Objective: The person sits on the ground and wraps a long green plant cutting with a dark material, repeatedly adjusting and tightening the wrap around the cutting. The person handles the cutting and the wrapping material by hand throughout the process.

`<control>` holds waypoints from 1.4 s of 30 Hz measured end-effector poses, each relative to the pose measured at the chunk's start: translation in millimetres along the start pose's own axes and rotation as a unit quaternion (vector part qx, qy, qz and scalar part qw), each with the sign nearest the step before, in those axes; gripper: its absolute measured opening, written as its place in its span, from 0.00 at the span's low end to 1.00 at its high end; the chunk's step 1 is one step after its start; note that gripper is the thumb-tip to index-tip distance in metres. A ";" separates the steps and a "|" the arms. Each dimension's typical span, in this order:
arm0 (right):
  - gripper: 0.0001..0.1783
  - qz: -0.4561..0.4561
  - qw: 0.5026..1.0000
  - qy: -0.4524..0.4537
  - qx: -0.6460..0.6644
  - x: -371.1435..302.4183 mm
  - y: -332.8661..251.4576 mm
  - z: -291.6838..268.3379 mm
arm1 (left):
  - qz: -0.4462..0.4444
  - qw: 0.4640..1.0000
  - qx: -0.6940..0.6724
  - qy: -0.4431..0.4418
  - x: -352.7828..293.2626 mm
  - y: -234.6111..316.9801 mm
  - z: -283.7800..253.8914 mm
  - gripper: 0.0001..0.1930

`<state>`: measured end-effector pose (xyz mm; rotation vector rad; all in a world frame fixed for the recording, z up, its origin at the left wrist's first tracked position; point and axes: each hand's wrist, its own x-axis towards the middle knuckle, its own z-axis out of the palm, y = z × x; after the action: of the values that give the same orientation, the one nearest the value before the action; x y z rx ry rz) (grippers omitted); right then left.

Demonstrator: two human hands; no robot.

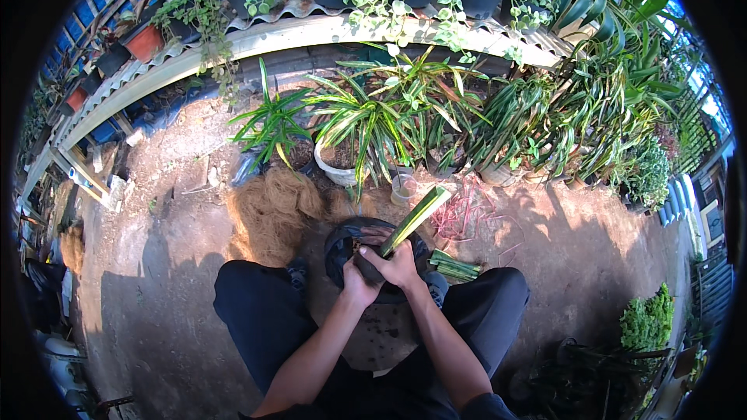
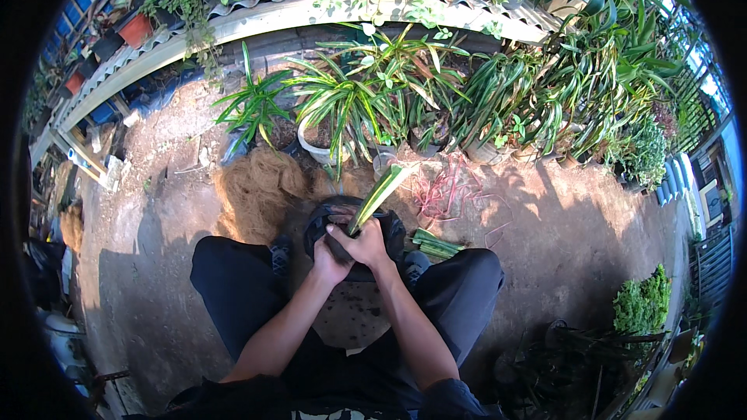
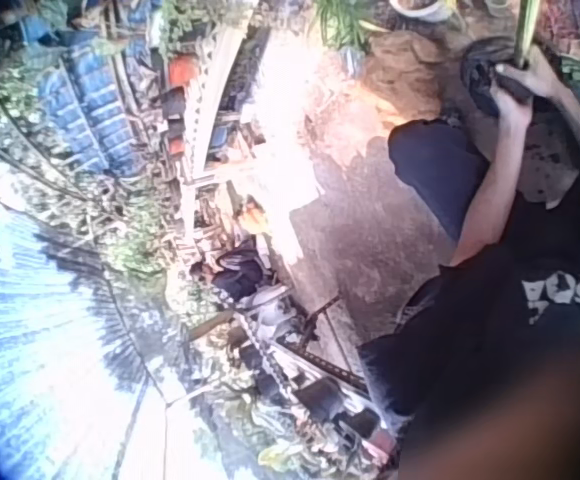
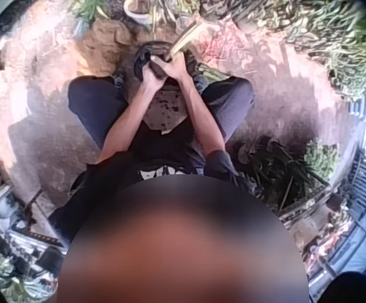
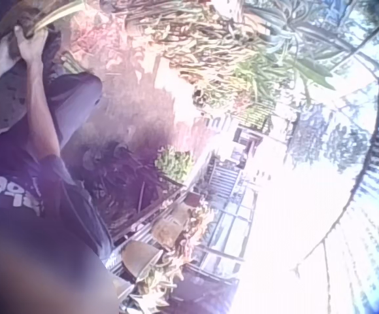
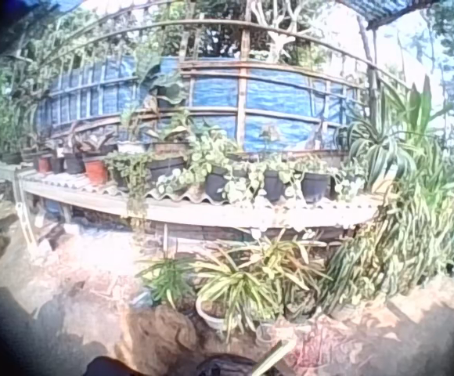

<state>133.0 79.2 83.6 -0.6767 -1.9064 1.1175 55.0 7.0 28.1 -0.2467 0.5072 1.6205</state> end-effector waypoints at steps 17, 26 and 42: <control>0.15 0.131 0.988 -0.064 0.043 -1.7 3.6 -1.8 | -0.015 0.999 0.012 0.035 4.9 6.5 -4.6 0.19; 0.15 0.320 0.942 0.102 0.020 -2.6 -3.6 9.5 | 0.033 0.997 0.017 0.063 2.3 6.5 -0.4 0.18; 0.14 0.244 0.958 0.138 -0.058 -7.2 -24.9 12.9 | -0.001 0.995 -0.080 0.066 -6.8 9.4 4.1 0.19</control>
<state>124.7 56.3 99.3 -1.3498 -1.6127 1.1338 47.2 2.5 36.4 -0.4763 0.4782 1.6507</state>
